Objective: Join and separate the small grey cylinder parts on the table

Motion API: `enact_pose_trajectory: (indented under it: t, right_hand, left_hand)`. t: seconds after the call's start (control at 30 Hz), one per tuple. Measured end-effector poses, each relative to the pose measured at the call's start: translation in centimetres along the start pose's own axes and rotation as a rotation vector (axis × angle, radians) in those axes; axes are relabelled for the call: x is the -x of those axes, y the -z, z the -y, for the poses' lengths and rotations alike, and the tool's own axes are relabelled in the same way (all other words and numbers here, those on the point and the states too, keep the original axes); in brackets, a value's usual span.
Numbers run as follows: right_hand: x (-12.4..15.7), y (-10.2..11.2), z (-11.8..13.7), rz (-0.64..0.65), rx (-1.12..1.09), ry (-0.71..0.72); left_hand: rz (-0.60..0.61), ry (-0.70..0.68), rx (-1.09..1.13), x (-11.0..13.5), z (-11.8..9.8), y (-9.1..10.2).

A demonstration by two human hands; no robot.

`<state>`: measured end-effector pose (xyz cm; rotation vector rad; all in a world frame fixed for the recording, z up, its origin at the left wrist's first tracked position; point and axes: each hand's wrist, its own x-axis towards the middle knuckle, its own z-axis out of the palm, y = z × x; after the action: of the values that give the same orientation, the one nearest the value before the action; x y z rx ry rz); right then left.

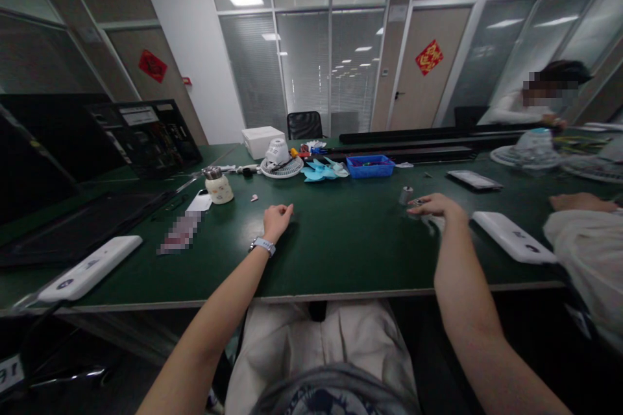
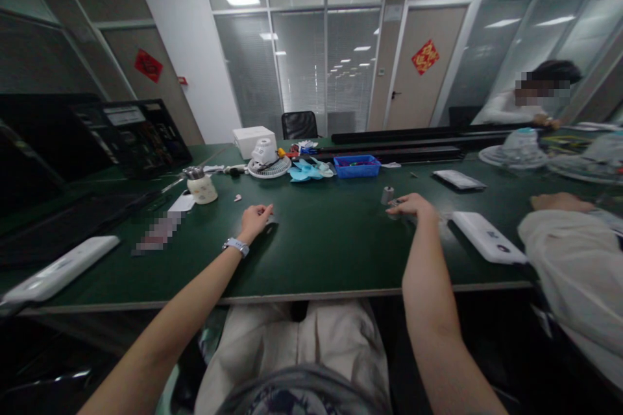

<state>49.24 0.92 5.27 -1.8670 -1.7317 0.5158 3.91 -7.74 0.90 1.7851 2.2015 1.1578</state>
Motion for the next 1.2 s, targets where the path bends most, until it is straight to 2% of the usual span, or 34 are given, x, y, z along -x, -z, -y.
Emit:
enact_pose_trajectory:
  t: [0.07,0.13,0.3,0.37,0.47,0.53,0.67,0.93,1.07,1.2]
  right_hand:
    - [-0.3,-1.0,1.7,0.182,0.006,-0.001]
    - [0.0,-3.2,4.3,0.279,-0.048,0.095]
    - [3.8,-11.7,12.7,0.559,-0.473,0.45]
    - [5.8,-14.6,15.1,0.61,-0.59,0.55]
    - [7.9,-17.2,16.7,0.539,-0.637,0.666]
    - [8.5,-18.0,16.7,0.494,-0.652,0.696]
    - [8.6,-18.4,16.0,0.502,-0.717,0.699]
    - [8.2,-19.1,15.5,0.374,-0.6,0.744]
    - [8.2,-19.3,15.5,0.349,-0.591,0.709]
    - [8.6,-18.7,15.6,0.332,-0.616,0.685]
  left_hand:
    - [-0.007,-0.037,-0.005,0.0,-0.1,-0.2]
    - [-0.013,-0.093,0.01,0.1,-0.4,-0.5]
    - [0.017,-0.245,0.123,0.8,-1.6,-0.8]
    - [0.027,-0.294,0.201,1.3,-2.2,-0.7]
    - [0.073,-0.352,0.274,1.9,-3.1,-0.4]
    - [0.107,-0.371,0.278,2.2,-3.5,-0.3]
    - [0.108,-0.343,0.256,2.5,-4.0,-0.1]
    - [0.083,-0.354,0.27,1.6,-4.2,-0.2]
    - [0.002,-0.367,0.266,1.1,-4.4,-0.3]
    - [-0.097,-0.283,0.277,0.6,-3.5,0.0]
